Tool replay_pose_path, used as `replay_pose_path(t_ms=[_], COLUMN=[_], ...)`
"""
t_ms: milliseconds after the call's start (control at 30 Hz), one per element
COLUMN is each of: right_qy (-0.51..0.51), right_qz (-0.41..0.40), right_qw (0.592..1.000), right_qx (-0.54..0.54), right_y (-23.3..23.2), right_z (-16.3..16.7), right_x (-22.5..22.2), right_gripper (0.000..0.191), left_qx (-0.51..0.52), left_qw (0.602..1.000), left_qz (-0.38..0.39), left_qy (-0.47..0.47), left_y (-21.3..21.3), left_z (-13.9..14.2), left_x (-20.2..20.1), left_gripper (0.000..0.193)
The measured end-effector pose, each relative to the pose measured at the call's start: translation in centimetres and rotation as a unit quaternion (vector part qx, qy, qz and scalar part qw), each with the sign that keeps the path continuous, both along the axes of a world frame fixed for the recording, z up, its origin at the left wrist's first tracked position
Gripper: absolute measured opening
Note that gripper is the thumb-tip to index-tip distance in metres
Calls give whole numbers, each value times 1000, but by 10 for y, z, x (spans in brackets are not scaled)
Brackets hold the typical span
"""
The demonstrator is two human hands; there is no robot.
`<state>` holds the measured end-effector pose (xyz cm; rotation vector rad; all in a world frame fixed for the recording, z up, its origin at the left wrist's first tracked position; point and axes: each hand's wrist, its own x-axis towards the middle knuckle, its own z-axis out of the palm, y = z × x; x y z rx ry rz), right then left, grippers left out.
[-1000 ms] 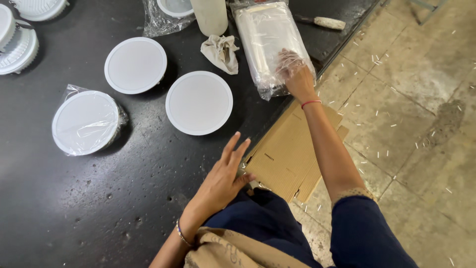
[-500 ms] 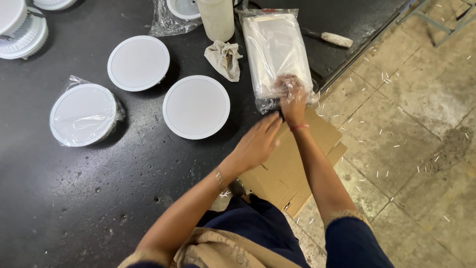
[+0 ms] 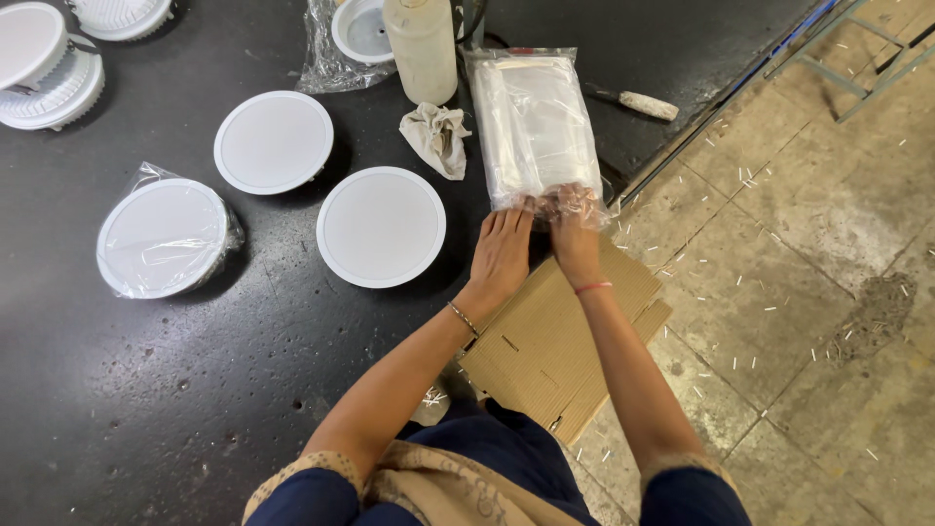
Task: The person places a white circular LED fixture into a white cardboard box, closes the box, and stacks it with other boxes. Then the person wipes the surface of several LED fixtures with a cloth and wraps each fixture individually in a clear plastic bag, sealing the bags by hand.
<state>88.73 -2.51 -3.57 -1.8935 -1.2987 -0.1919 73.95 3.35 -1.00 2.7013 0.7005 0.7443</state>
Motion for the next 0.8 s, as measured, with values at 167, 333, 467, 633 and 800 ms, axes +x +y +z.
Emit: replay_pose_path(t_ms=[167, 333, 467, 633, 800], right_qy=[-3, -24, -41, 211, 266], right_qz=[-2, -8, -69, -149, -72], right_qw=[1000, 999, 995, 957, 953], right_qx=[5, -31, 53, 134, 128], right_y=[-14, -19, -28, -11, -24], right_z=[10, 0, -9, -1, 4], right_x=[4, -9, -32, -36, -30], right_gripper=[37, 39, 24, 16, 14], left_qx=[19, -22, -48, -77, -125], left_qw=[1000, 1000, 999, 997, 987], left_qz=[1, 5, -3, -26, -48], left_qy=[-25, 0, -16, -8, -93], left_y=[-5, -5, -6, -17, -24], left_z=[-4, 0, 7, 16, 20], left_x=[-1, 2, -1, -16, -26], left_gripper=[69, 67, 70, 64, 57])
